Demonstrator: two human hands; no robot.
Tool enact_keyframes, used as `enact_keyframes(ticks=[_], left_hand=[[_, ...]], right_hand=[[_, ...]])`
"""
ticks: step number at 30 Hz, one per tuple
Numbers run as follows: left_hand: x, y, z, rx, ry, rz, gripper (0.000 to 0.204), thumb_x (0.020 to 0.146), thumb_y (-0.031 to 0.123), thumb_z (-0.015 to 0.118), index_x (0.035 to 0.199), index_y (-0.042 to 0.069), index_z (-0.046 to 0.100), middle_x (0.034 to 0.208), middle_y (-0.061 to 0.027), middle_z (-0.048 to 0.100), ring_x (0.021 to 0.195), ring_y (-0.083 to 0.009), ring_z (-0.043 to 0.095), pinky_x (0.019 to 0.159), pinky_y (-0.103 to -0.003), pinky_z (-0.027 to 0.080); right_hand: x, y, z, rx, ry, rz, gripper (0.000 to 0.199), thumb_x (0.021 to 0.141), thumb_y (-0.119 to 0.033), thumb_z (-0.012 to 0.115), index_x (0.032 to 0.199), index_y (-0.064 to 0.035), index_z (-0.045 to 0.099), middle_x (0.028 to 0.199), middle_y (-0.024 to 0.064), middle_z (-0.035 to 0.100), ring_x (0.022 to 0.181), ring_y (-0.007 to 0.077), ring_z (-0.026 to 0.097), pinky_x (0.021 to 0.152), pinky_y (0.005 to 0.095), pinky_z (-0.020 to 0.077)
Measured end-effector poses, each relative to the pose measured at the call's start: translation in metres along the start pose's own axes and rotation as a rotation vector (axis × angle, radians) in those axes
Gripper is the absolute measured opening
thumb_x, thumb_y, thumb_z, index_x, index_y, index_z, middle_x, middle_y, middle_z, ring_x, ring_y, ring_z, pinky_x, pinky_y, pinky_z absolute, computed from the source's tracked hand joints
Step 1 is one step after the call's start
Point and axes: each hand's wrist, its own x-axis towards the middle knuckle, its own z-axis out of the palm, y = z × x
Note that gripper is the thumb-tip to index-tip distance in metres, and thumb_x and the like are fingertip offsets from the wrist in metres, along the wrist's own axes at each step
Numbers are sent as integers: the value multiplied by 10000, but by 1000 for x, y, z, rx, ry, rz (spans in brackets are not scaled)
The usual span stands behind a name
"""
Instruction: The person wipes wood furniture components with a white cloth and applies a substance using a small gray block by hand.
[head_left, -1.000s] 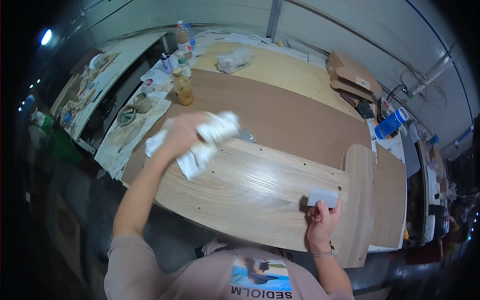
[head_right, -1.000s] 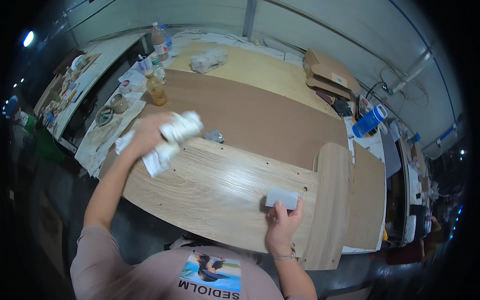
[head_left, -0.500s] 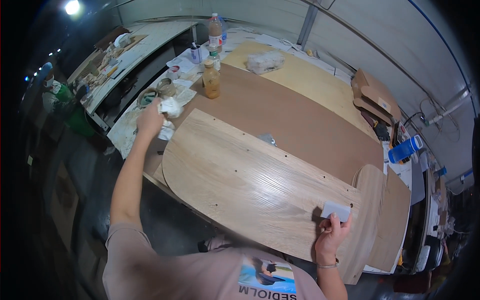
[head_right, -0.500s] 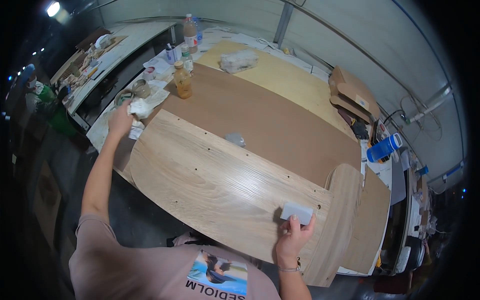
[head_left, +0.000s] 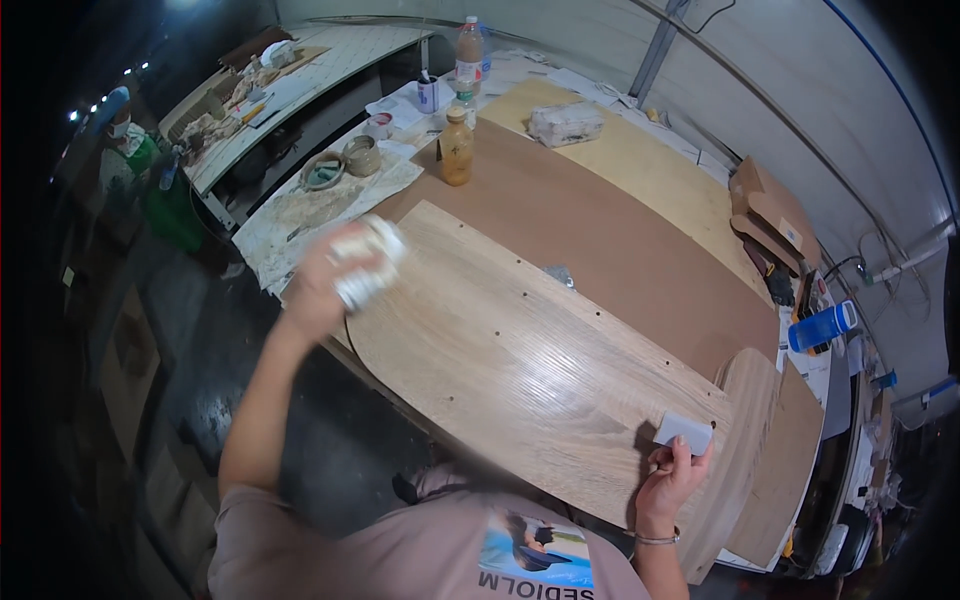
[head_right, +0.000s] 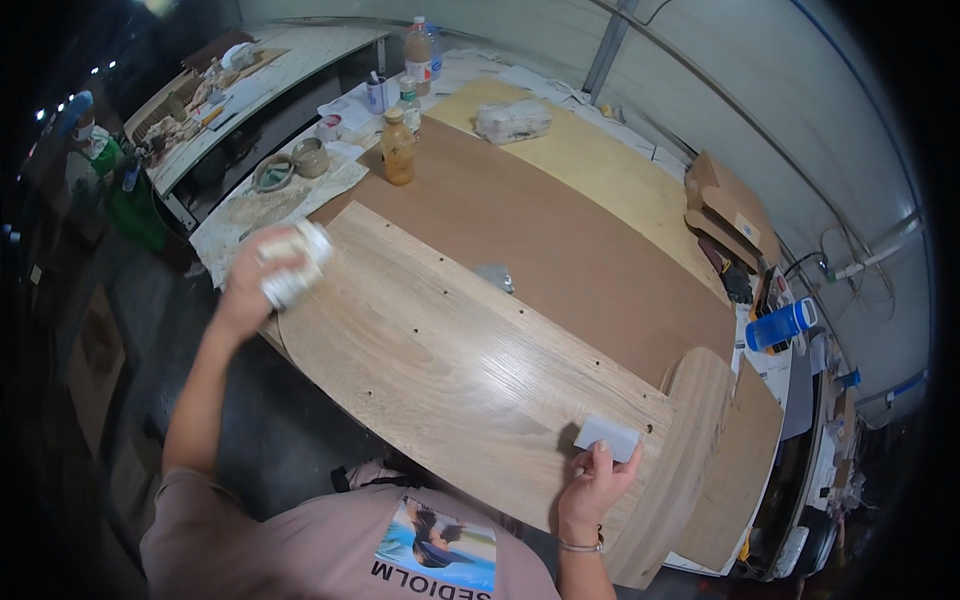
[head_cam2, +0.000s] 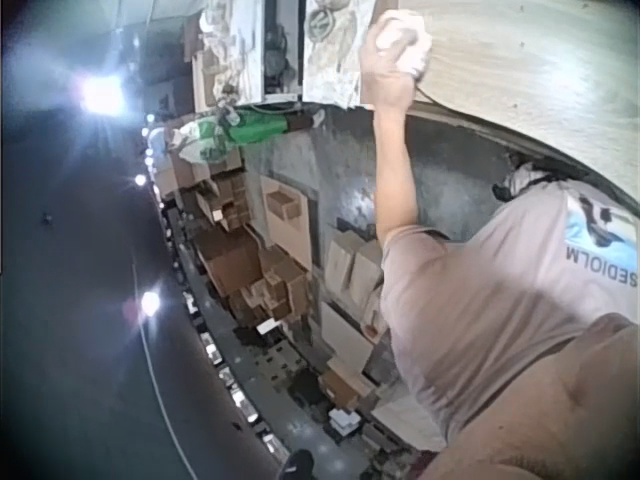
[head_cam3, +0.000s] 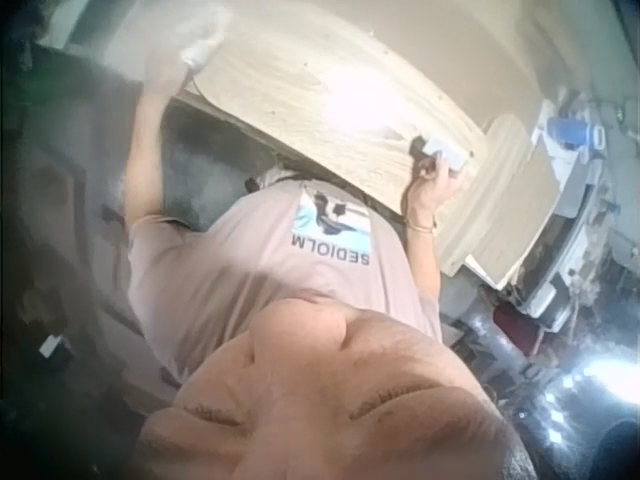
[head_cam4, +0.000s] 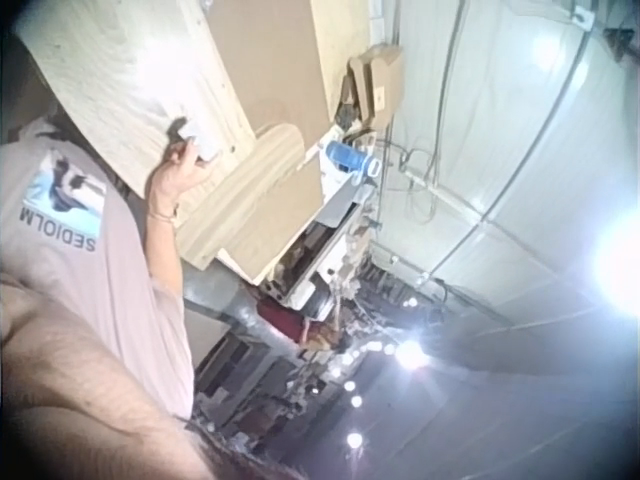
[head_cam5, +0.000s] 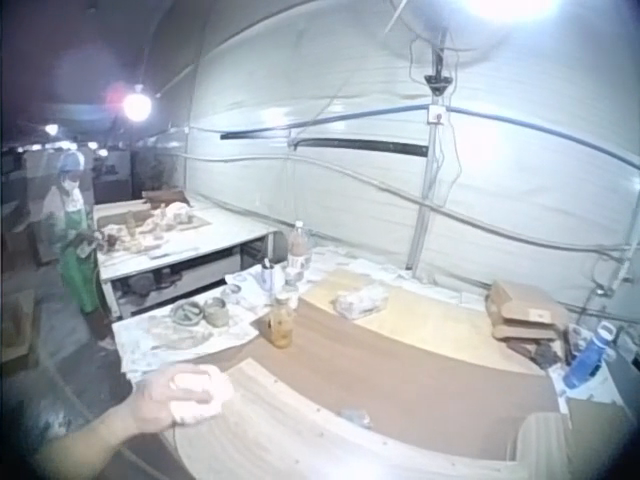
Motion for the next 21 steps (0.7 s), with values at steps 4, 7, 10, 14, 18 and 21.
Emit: enact_keyframes(ticks=[4,7,10,14,18,21], left_hand=[[-35,12,-6,354,-225,371,206,784,111,737,956,201,803,1166,-105,692,1115,-307,629,979,-403,481],[-45,-3,-30,519,155,196,126,805,93,740,924,94,782,1165,-141,686,1052,-319,653,930,-400,517],[-91,53,36,353,-60,288,333,790,161,763,1115,100,717,1143,-155,669,1050,-304,651,948,-407,519],[-138,101,90,215,-333,789,262,779,199,746,1032,129,745,1154,-102,676,1031,-268,662,926,-444,534],[-122,23,27,201,281,-6,161,764,141,791,923,117,786,1061,-146,703,1033,-303,649,887,-380,522],[-114,9,-32,498,421,26,294,732,-10,672,991,75,783,1200,-180,663,1087,-336,636,949,-389,508]], right_hand=[[1,-3,-3,3,-38,27,345,912,-94,607,1224,-31,474,885,26,560,662,84,506,568,243,435],[-1,-5,-4,2,-58,40,340,914,-100,606,1221,-35,476,867,22,553,635,81,494,556,240,429],[0,-3,-1,-3,-58,69,334,914,-119,614,1211,-38,482,862,25,558,611,80,486,545,238,424],[2,-3,-9,-45,-66,47,332,913,-149,630,1196,-40,495,885,38,579,613,83,490,547,234,424],[3,-2,-11,-43,-88,61,334,913,-157,634,1198,-40,504,900,42,586,631,85,497,562,237,433],[1,-4,-9,-33,-90,86,337,911,-157,636,1201,-40,510,903,39,584,645,87,501,578,243,442]])
